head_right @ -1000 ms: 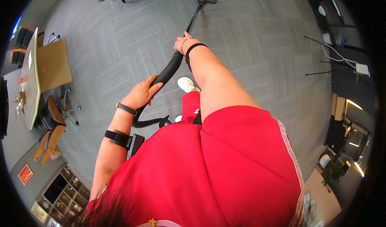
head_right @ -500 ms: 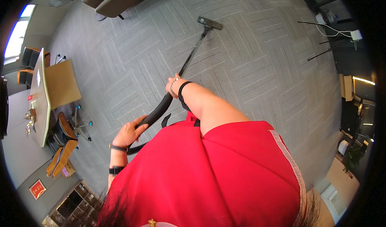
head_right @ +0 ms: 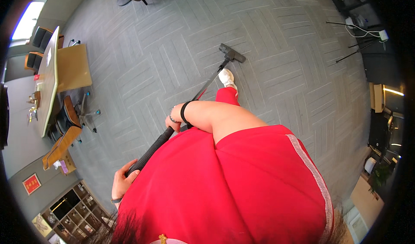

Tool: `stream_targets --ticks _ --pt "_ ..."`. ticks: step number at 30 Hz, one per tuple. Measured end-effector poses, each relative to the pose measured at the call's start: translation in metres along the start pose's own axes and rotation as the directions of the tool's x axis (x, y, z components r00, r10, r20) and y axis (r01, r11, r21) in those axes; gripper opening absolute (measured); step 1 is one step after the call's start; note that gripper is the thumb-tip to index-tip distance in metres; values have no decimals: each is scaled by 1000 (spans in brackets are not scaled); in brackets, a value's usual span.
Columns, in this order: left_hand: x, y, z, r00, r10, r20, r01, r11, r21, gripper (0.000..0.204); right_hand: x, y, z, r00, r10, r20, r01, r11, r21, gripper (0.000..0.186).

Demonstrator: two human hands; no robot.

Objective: Vacuuming the carpet in an office environment.

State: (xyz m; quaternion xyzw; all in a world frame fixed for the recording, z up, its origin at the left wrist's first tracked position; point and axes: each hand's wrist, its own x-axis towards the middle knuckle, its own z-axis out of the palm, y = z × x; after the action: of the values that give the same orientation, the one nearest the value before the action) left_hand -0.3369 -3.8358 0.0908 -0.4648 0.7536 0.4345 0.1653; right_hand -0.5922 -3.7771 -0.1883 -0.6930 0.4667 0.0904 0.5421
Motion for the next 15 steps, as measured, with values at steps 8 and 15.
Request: stream_targets --ticks 8,15 --pt "26 43 25 998 65 5 -65 974 219 38 -40 25 7 967 144 -211 -141 990 30 34" --pt "101 131 88 976 170 137 -204 935 289 40 -119 139 31 814 369 -449 -392 919 45 34"
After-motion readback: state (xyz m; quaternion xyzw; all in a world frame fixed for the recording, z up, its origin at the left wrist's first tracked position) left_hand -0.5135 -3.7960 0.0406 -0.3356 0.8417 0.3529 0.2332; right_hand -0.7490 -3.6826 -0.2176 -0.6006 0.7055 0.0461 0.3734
